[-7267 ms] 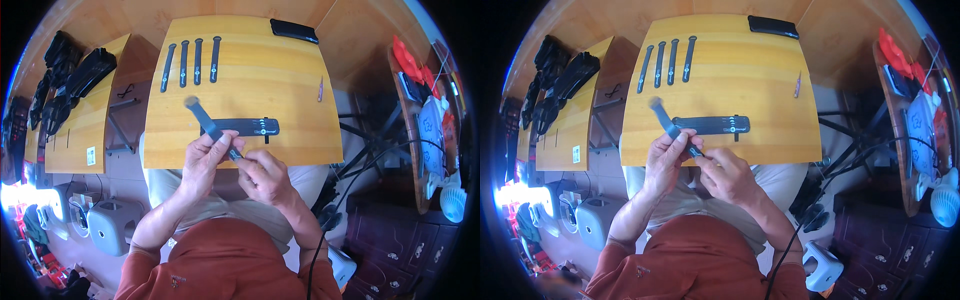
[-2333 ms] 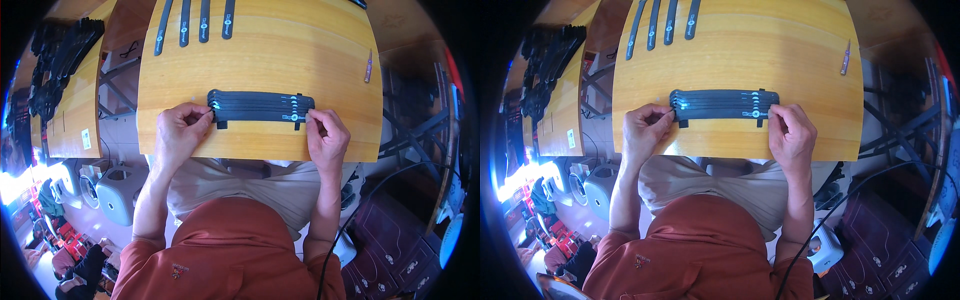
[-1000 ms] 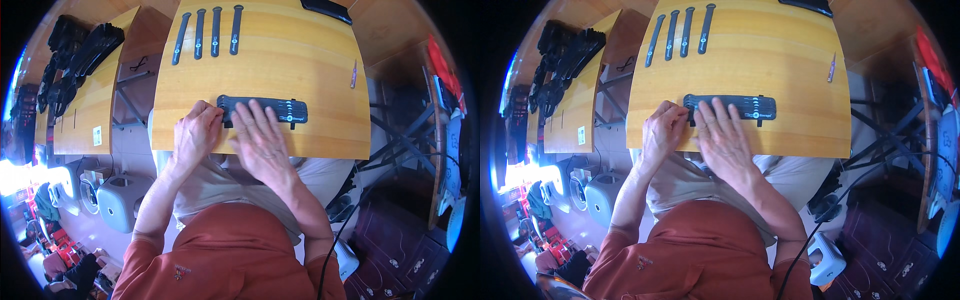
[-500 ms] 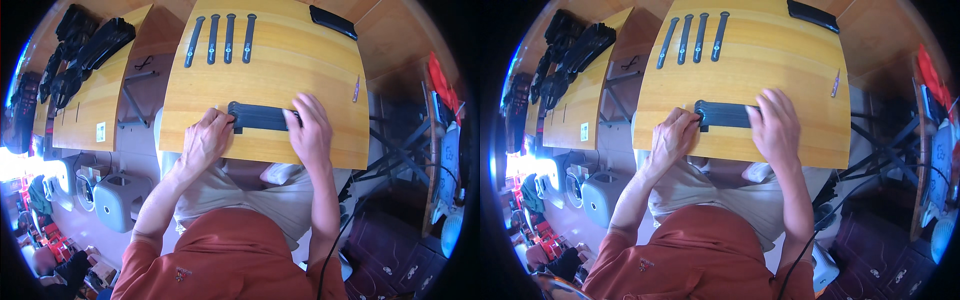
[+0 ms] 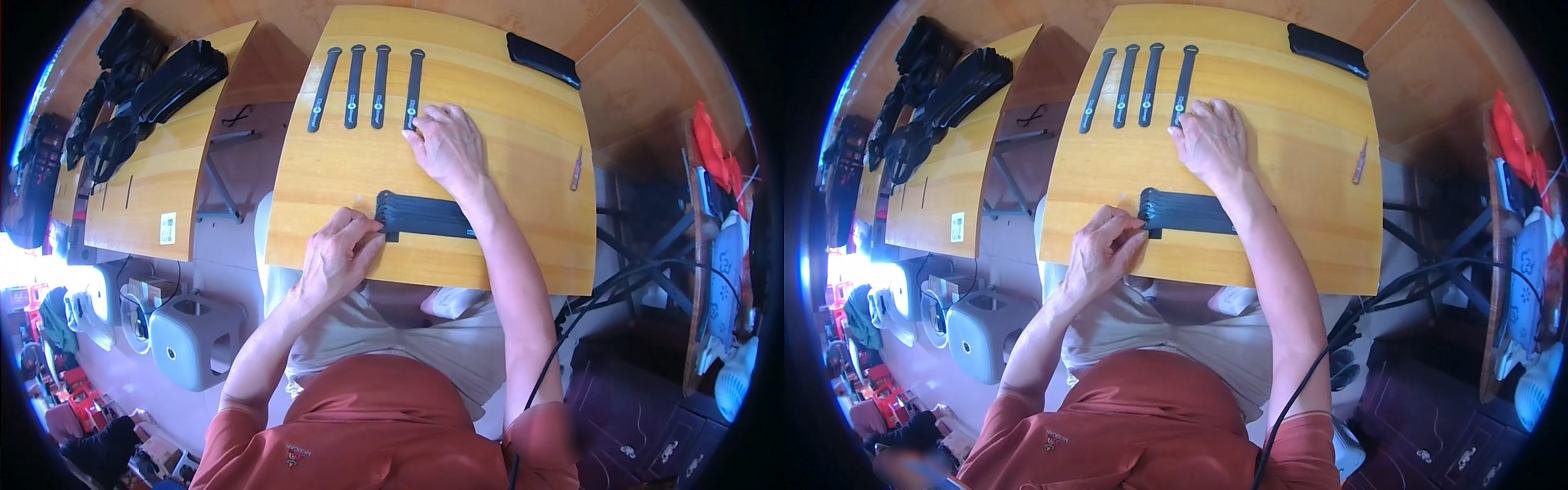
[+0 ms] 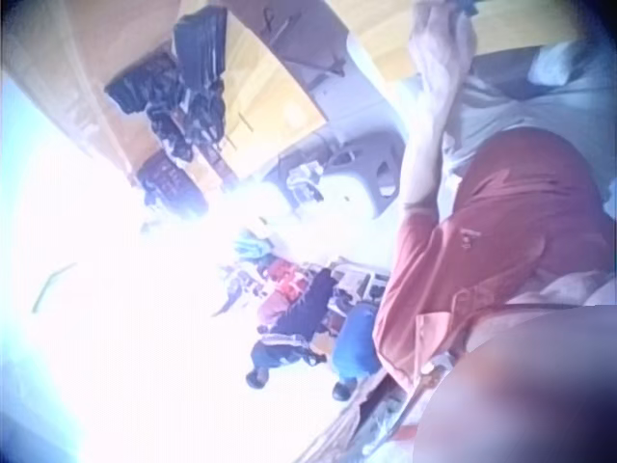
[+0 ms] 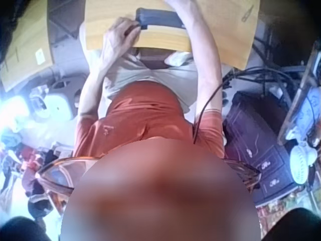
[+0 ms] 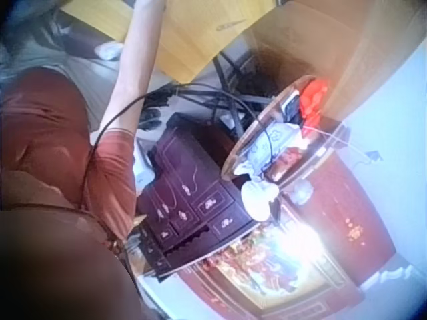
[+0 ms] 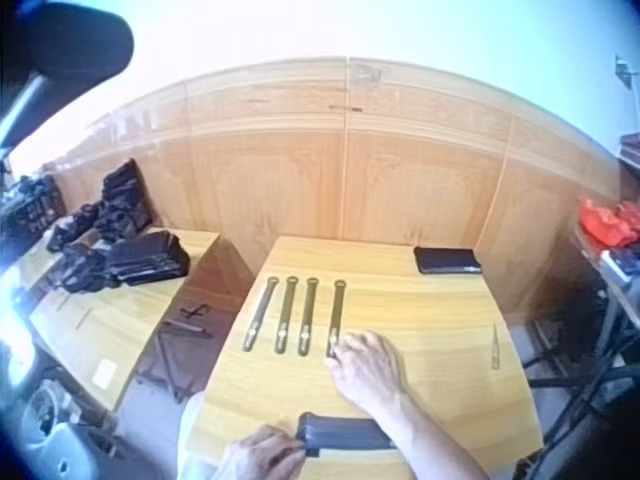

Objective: The person is stacking black velcro straps one by one on top of each other on a table.

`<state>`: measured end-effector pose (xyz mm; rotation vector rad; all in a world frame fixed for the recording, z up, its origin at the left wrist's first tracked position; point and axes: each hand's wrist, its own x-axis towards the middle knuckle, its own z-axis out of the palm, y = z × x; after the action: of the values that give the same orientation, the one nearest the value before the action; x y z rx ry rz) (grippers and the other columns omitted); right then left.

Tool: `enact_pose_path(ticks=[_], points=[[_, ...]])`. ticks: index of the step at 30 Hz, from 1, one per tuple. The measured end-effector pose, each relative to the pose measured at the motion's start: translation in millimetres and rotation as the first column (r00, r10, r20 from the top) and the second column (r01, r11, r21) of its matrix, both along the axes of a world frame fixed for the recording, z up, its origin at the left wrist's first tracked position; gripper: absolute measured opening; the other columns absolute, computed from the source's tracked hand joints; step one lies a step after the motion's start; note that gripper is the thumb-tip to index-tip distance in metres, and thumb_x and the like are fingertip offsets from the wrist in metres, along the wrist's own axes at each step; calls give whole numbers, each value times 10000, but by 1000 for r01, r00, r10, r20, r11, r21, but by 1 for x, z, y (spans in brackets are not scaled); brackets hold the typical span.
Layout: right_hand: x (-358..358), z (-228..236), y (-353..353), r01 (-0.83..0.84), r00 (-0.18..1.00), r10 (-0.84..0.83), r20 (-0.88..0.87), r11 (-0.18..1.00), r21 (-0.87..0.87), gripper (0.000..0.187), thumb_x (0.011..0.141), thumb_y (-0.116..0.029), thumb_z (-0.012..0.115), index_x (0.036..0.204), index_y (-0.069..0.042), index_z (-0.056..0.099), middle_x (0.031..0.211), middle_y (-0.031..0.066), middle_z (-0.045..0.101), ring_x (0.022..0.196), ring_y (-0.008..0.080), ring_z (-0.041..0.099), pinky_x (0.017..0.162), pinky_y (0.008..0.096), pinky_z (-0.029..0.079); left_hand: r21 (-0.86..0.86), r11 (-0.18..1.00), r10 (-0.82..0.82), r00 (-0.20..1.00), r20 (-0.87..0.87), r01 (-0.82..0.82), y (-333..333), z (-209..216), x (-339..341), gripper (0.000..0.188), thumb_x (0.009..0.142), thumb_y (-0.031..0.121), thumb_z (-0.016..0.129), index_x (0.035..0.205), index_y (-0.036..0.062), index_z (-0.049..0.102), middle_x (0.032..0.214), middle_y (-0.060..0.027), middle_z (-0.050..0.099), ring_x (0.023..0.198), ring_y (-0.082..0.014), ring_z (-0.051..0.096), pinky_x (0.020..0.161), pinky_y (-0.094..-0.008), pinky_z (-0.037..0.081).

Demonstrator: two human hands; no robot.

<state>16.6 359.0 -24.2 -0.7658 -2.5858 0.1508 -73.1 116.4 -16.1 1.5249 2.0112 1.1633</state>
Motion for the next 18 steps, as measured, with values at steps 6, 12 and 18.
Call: enact_pose_path(ticks=[6, 12, 18], points=[[7, 20, -8, 115, 983, -100, 153, 989, -93, 291, 953, -260, 646, 930, -2, 779, 1106, 147, 716, 1103, 314, 633, 994, 467, 494, -7, 1000, 4, 997, 76, -3, -1, 4, -1, 157, 899, 93, 752, 1018, -8, 738, 953, -120, 672, 734, -265, 691, 647, -357, 545], [17, 22, -8, 192, 960, -168, 224, 977, -90, 234, 928, -125, 592, 960, 45, 748, 1080, 202, 714, 1032, 342, 675, 919, 479, 537, -25, 1000, 18, 995, 101, -16, -2, 3, 0, 154, 900, 88, 757, 1018, -11, 746, 971, -119, 689, 715, -234, 684, 617, -314, 540], [25, 28, -8, 220, 956, -190, 225, 969, -116, 229, 916, -101, 595, 1004, 46, 746, 1095, 201, 702, 1048, 328, 672, 874, 474, 564, -17, 1000, 22, 993, 113, -20, -5, 3, -1, 160, 898, 89, 764, 1021, -11, 744, 974, -122, 691, 722, -220, 684, 630, -304, 542]])
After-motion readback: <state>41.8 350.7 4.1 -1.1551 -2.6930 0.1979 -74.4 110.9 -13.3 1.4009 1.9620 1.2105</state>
